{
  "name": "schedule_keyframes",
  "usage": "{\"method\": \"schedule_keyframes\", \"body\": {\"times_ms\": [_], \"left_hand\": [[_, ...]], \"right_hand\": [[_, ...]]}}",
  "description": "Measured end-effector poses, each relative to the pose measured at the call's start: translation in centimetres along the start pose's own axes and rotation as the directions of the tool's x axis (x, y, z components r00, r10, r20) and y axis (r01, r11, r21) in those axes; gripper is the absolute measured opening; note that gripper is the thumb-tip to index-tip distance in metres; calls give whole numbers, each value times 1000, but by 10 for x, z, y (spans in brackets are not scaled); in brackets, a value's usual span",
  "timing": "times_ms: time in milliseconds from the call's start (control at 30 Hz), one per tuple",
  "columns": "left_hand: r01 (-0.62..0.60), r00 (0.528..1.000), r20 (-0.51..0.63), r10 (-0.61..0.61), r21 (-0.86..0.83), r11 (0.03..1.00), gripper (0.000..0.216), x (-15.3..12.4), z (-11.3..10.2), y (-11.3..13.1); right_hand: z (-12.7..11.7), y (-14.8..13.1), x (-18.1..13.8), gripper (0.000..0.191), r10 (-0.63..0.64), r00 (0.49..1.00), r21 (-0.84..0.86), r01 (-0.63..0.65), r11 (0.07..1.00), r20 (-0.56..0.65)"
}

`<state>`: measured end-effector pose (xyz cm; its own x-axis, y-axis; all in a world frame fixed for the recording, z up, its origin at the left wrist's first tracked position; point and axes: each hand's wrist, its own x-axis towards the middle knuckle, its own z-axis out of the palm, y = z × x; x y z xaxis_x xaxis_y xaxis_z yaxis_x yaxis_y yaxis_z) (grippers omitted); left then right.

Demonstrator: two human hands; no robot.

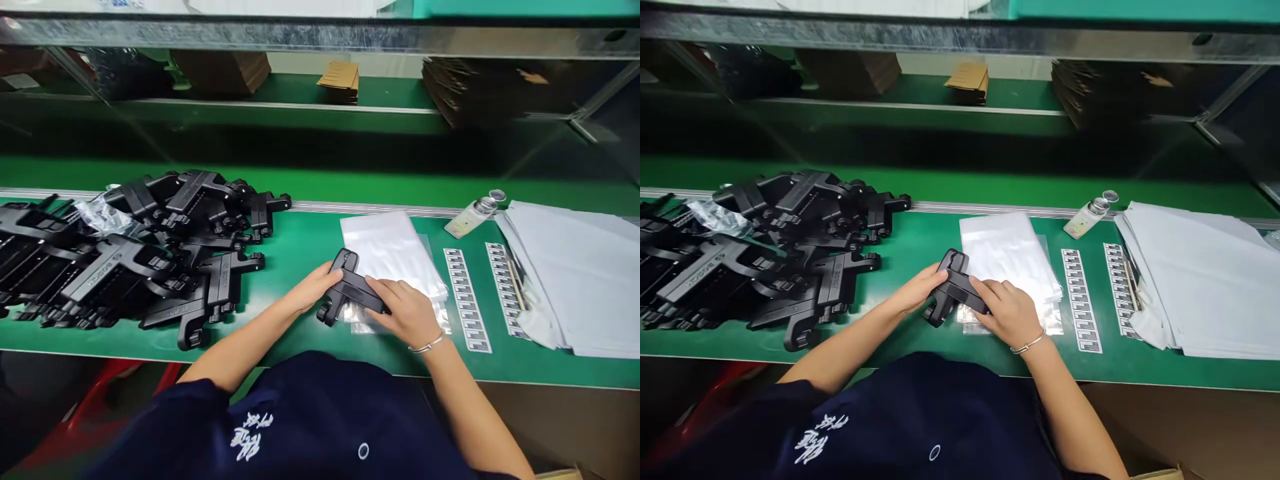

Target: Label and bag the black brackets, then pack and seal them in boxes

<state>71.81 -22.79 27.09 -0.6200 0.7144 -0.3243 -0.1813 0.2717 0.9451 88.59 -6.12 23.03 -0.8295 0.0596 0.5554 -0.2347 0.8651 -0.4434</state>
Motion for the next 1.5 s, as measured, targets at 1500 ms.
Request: {"method": "schedule_keyframes", "body": {"times_ms": [1500], "left_hand": [[-549, 828, 346, 441, 342, 763, 55, -34, -29, 13]], "right_hand": [[49, 4, -29, 44, 592, 806, 775, -370, 512, -7]]}}
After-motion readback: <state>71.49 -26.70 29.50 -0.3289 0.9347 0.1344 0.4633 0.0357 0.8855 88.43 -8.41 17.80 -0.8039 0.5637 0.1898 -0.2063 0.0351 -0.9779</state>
